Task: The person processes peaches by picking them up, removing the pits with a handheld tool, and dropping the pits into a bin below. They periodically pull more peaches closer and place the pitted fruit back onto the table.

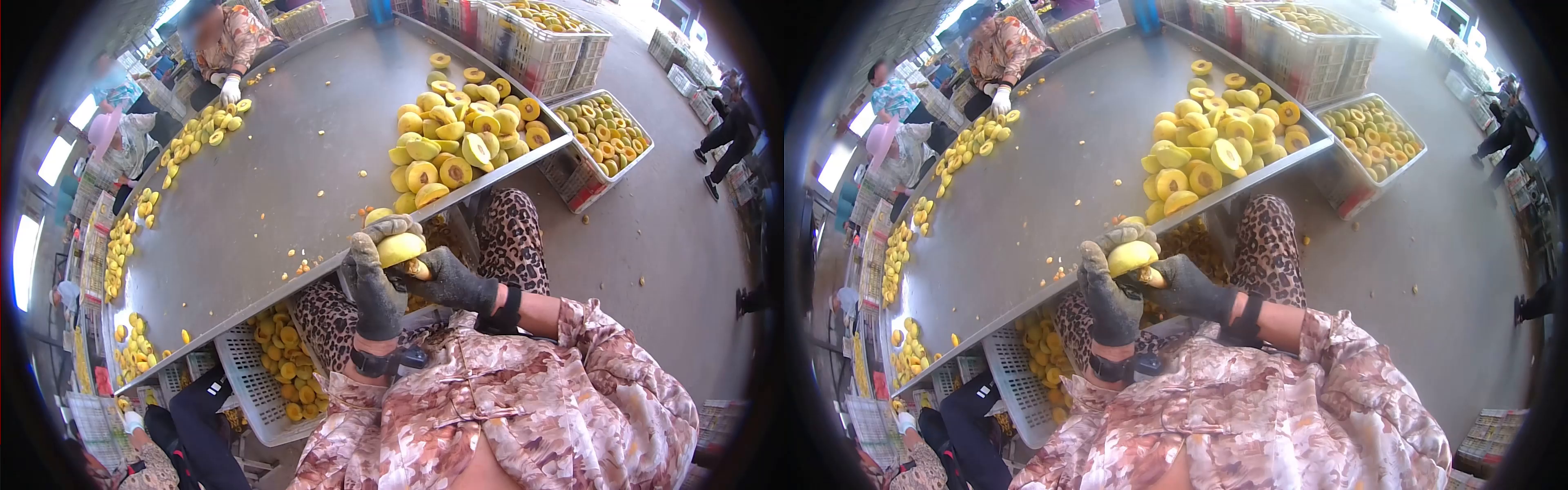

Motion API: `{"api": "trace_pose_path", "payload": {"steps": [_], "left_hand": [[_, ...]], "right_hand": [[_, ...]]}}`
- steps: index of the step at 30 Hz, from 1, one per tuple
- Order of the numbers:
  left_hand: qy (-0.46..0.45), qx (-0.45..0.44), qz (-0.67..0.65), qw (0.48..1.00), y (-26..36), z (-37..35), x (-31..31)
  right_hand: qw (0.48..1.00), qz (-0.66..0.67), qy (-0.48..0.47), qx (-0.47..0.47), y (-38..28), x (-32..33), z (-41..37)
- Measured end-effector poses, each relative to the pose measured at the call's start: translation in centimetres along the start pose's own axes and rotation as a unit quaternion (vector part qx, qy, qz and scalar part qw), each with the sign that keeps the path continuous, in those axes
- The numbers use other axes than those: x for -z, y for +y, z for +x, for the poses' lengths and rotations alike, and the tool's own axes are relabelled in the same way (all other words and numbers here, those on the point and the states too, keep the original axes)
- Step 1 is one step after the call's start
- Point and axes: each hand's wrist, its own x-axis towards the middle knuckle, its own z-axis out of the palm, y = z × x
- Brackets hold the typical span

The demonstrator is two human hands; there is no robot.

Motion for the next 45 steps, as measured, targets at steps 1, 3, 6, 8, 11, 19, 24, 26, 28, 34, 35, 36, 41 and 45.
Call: {"api": "trace_pose_path", "payload": {"steps": [1, 3, 6, 8, 11, 19, 24, 26, 28, 34, 35, 36, 41, 45], "left_hand": [[-0.003, 0.002, 0.012, 1.0, 0.0, 0.0, -0.1], [-0.014, -0.002, 0.034, 0.999, 0.3, 0.9, -0.4], [-0.012, 0.024, -0.009, 1.0, 1.4, 1.6, -1.1], [-0.026, 0.019, 0.01, 0.999, 2.5, 1.7, -1.6], [-0.079, -0.033, 0.058, 0.995, 2.7, 1.3, -1.9], [-0.018, -0.212, 0.319, 0.924, 5.1, 0.0, -3.0], [0.004, 0.147, 0.028, 0.989, 6.6, 0.7, 0.6], [0.056, 0.152, 0.039, 0.986, 7.7, 0.2, 1.7], [0.175, 0.069, -0.07, 0.98, 6.9, -0.5, 6.8], [0.276, -0.085, 0.433, 0.854, 7.1, -1.2, 22.8], [0.234, -0.11, 0.484, 0.836, 6.6, 0.0, 21.5], [0.171, -0.075, 0.448, 0.874, 5.5, 1.6, 20.3], [-0.044, -0.035, 0.393, 0.918, -4.3, 13.6, 8.4], [-0.186, -0.039, 0.525, 0.83, -12.8, 20.6, 2.8]], "right_hand": [[1.0, 0.016, 0.018, 0.019, 0.4, -0.3, 0.1], [1.0, 0.023, 0.009, -0.014, 0.9, -0.3, 0.4], [0.997, 0.068, 0.003, 0.044, 0.5, -1.2, 1.2], [0.992, 0.095, -0.048, 0.074, 0.0, -1.1, 1.3], [0.979, 0.149, -0.122, 0.069, 0.1, -0.6, 1.2], [0.975, 0.139, -0.129, 0.114, -1.4, -2.3, 2.0], [0.96, 0.117, -0.224, 0.119, 0.8, -2.7, 3.9], [0.958, -0.055, -0.23, 0.162, 1.6, -3.4, 4.5], [0.941, -0.137, -0.278, 0.133, -0.1, -2.4, 4.6], [0.88, -0.411, -0.237, -0.028, 7.3, 1.8, 1.3], [0.884, -0.411, -0.22, -0.039, 7.3, 2.6, 1.0], [0.89, -0.41, -0.196, -0.023, 7.7, 2.8, 0.9], [0.916, -0.374, -0.139, -0.042, 4.2, 4.5, -1.4], [0.921, -0.37, -0.095, -0.073, 2.7, 6.4, -3.8]]}}
